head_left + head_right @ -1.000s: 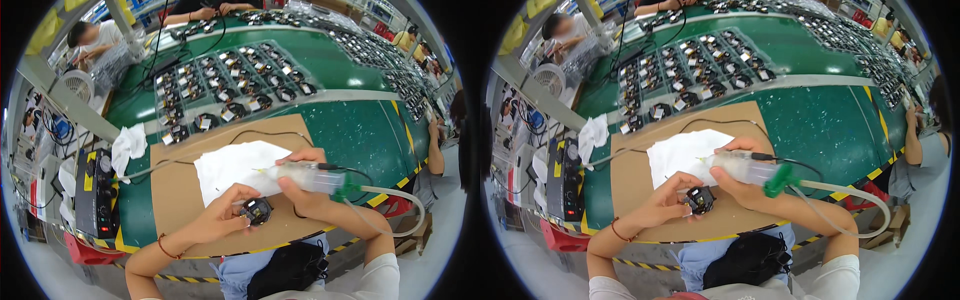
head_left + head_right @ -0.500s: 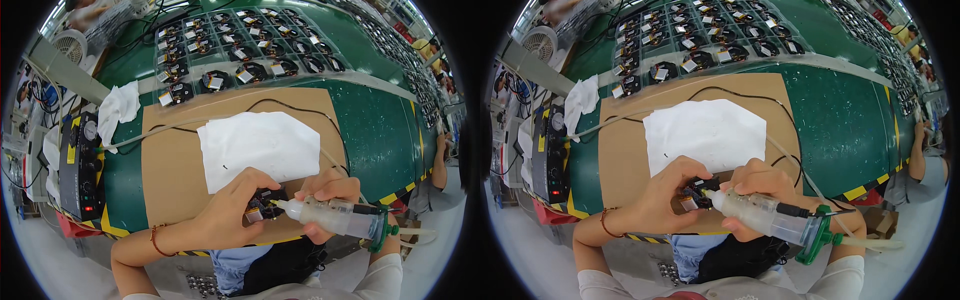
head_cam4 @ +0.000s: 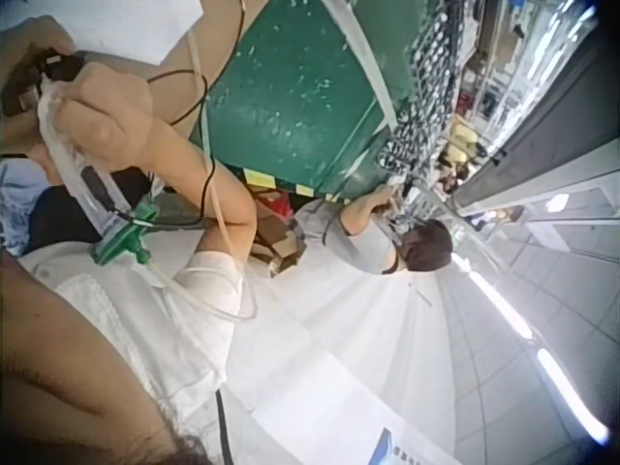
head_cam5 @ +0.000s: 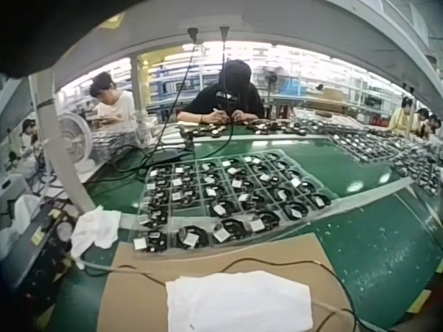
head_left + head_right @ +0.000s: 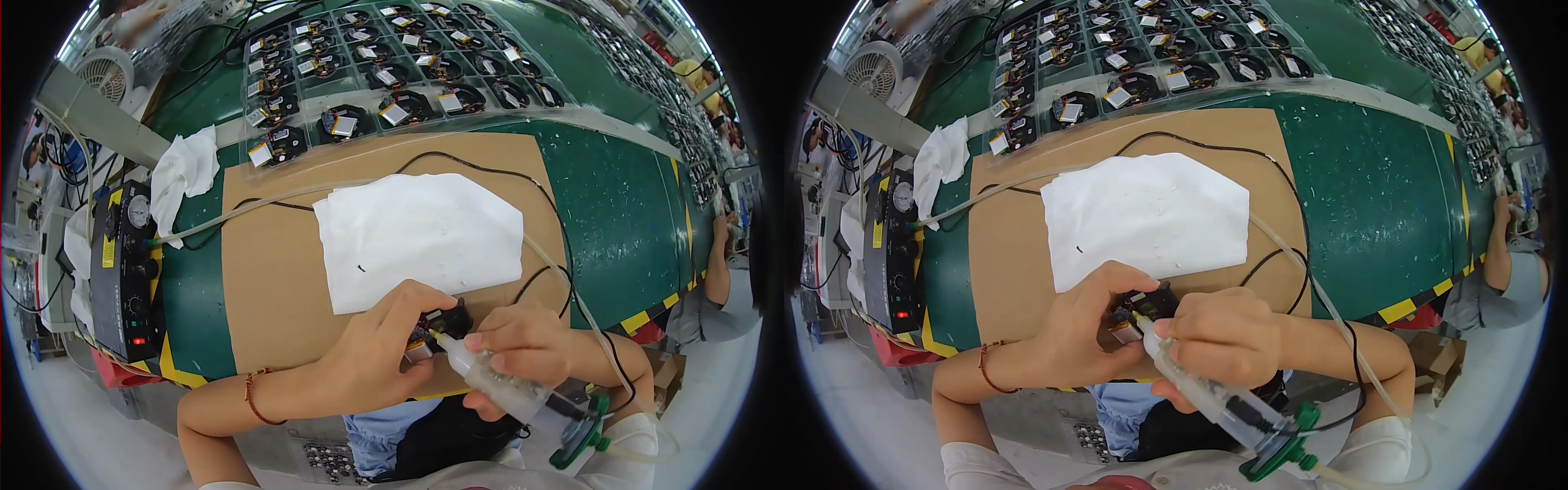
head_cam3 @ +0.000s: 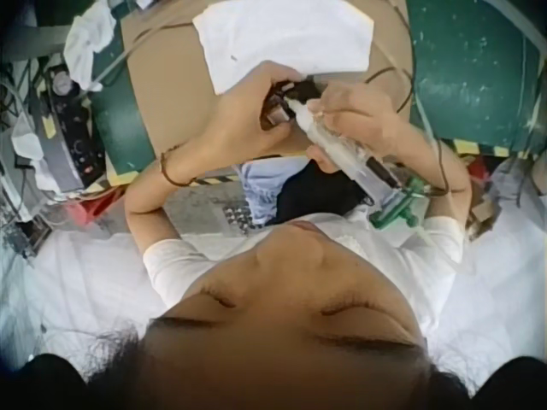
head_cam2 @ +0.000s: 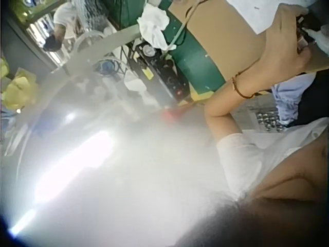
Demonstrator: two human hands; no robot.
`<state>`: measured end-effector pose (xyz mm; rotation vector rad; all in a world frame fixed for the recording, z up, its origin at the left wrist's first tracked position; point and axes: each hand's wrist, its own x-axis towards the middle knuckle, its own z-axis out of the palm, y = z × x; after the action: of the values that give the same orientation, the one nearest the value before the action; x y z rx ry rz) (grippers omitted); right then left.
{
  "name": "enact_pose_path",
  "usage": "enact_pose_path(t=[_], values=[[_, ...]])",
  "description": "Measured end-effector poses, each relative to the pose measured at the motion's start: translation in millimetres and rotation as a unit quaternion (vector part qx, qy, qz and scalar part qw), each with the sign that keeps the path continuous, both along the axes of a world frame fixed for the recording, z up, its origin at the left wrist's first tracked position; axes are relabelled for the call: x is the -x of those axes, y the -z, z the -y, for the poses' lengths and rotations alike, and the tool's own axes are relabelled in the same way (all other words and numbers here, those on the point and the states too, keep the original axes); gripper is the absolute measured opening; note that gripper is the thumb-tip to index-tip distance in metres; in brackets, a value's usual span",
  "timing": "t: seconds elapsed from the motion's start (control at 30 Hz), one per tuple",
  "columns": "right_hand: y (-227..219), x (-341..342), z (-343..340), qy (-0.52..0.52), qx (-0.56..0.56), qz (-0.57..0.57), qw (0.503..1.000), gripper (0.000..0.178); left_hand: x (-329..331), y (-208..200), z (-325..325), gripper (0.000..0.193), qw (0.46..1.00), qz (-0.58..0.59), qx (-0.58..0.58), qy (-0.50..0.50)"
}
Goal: The person picks up a watch component from a tray, applies a substance to it using a dispenser, and places it back into the tray, repeating the process for a second component.
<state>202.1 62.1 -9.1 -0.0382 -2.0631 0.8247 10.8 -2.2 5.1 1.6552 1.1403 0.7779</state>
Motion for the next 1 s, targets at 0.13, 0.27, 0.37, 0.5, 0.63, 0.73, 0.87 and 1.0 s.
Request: enact_pose_path(t=[0.13, 0.27, 0.37, 0.5, 0.63, 0.73, 0.87, 1.0], values=[[-0.2, 1.9, 3.0, 0.021, -0.053, -0.046, 0.997, 0.043, -2.9, 2.3, 2.0, 0.055, 0.998, -0.009, -0.054, -0.013], [0.6, 1.9, 5.8, 0.027, -0.057, -0.051, 0.997, 0.042, -3.3, 6.2, 3.3, 0.057, 0.997, -0.001, -0.079, -0.022], [1.7, 1.7, 7.1, 0.028, -0.059, -0.058, 0.996, 0.042, -3.5, 8.0, 3.2, 0.057, 0.996, 0.001, -0.088, -0.021], [2.3, 1.1, 8.1, 0.027, -0.052, -0.059, 0.997, 0.042, -3.5, 7.9, 2.9, 0.058, 0.995, -0.003, -0.093, -0.022], [1.7, 1.4, 8.8, 0.025, -0.043, -0.066, 0.997, 0.042, -3.3, 6.1, 2.3, 0.058, 0.995, -0.004, -0.093, -0.022], [2.4, 2.2, 8.6, 0.026, -0.042, -0.072, 0.996, 0.042, -3.0, 4.6, 2.0, 0.058, 0.996, -0.007, -0.091, -0.021], [2.9, 2.6, 8.7, 0.025, -0.038, -0.075, 0.996, 0.042, -2.6, 5.4, 1.8, 0.059, 0.996, -0.006, -0.085, -0.023], [1.3, 1.9, 10.0, 0.025, -0.039, -0.069, 0.997, 0.042, -3.4, 4.0, 3.1, 0.059, 0.996, -0.01, -0.091, -0.023]])
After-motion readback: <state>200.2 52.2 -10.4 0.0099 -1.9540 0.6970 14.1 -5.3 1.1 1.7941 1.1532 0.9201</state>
